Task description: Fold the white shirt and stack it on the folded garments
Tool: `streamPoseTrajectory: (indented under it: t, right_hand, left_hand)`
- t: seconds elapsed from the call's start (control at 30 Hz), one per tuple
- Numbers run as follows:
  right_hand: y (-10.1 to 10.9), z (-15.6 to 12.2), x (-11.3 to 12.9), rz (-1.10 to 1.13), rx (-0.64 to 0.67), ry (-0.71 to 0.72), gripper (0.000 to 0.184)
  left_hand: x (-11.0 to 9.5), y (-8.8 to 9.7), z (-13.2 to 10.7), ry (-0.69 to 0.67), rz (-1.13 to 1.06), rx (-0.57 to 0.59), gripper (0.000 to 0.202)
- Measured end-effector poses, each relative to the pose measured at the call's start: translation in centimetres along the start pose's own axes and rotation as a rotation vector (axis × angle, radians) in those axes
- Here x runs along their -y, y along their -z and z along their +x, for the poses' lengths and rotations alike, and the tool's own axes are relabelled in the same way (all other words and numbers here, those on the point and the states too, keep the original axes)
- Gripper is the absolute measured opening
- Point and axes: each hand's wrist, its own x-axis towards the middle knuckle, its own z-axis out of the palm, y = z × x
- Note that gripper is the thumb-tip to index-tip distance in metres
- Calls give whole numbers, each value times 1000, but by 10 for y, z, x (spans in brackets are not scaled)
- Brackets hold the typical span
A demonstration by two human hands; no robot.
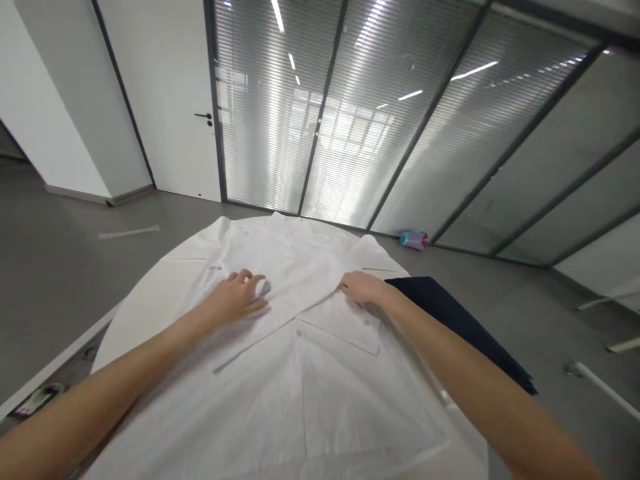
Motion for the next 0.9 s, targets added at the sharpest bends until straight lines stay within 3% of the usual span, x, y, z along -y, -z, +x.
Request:
streamPoseTrajectory:
  t: [0.1,0.17,0.27,0.4,0.6,0.77,0.9]
  right_hand:
    - [27,2,-5,-22,-109,-93,37]
    - [37,13,-12,-3,-239,-145,39]
    - [36,39,-23,37,-379,-159,42]
    - [15,76,-25,49,-459,-126,47]
    - [-12,113,-13,-31,-444,-71,59]
    - [-35,128,-8,58,-253,-116,69]
    - [-45,129,-8,127,-217,-140,69]
  left_hand:
    - [23,20,-2,248,-30,107,73]
    - [36,27,-8,270,-108,210,81]
    - [45,28,-21,216,-299,291,99]
    - [46,24,-36,148,-523,200,111]
    - [66,23,-44,150,-692,117,88]
    - [81,18,-45,154,-481,65,57]
    - [60,18,-35,60,-209,-149,48]
